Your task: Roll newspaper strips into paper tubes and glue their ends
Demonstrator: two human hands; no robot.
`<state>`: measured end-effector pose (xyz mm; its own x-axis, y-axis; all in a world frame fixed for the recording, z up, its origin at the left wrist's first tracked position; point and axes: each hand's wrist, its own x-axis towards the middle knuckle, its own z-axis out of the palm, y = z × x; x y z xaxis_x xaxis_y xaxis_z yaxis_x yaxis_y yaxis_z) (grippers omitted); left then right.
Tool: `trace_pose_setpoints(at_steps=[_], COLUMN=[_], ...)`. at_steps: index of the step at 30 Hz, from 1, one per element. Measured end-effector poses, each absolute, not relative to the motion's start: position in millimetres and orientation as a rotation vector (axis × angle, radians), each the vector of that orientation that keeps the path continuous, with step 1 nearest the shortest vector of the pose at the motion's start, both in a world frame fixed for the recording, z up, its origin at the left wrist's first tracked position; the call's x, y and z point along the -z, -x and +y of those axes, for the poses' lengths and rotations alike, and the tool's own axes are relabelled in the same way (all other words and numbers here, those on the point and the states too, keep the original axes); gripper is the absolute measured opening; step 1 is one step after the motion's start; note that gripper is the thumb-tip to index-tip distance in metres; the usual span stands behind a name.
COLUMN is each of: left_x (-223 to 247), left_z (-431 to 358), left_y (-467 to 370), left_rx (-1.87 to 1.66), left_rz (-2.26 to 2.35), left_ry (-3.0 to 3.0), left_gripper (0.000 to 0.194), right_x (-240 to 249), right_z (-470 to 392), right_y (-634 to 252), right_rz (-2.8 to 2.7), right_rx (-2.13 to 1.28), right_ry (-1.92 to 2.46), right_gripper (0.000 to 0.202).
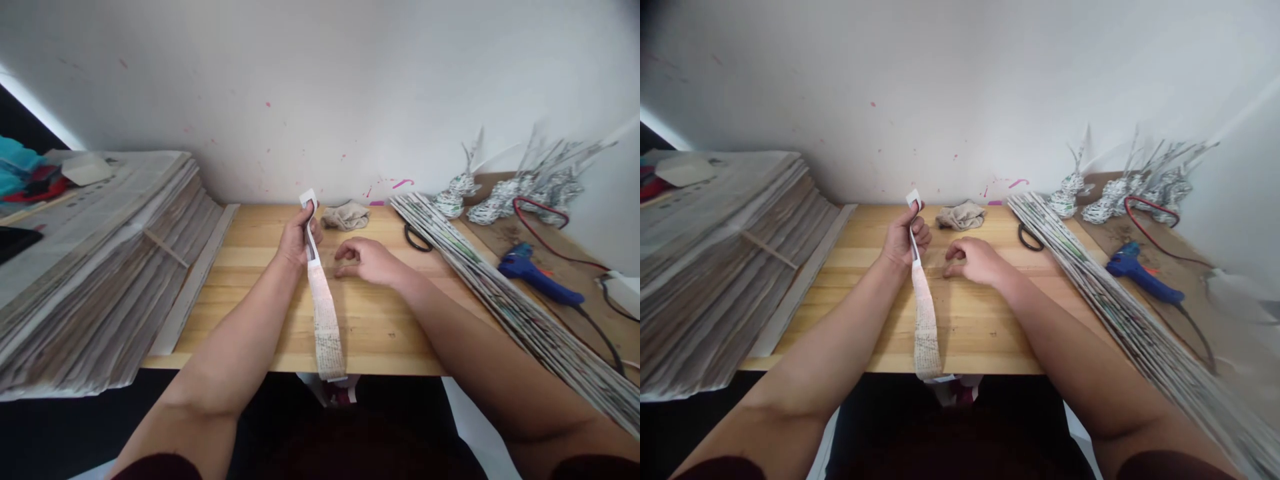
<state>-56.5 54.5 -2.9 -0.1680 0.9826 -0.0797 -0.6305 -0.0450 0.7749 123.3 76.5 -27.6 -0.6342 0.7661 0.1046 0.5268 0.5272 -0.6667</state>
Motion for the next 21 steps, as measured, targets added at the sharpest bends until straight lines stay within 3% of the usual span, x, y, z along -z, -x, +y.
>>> trace_pose_setpoints(at_steps=[12,21], left_x=[5.8,4.1], left_z=[57.5,56.6], left_y=[55.5,54.3], left_rx=[-1.545,-1.542], left_rz=[0.812,0.868], left_ry=[-0.608,-0.610], left_gripper=[0.038,0.042], right_x=[28.7,25.6], right_z=[70.8,62.4], right_y=[-116.5,-113.1], right_rz=[-2.403,-2.550], right_rx=[-0.845,-0.566], right_ry=[0.945,0.877], right_gripper=[0.011,0.004])
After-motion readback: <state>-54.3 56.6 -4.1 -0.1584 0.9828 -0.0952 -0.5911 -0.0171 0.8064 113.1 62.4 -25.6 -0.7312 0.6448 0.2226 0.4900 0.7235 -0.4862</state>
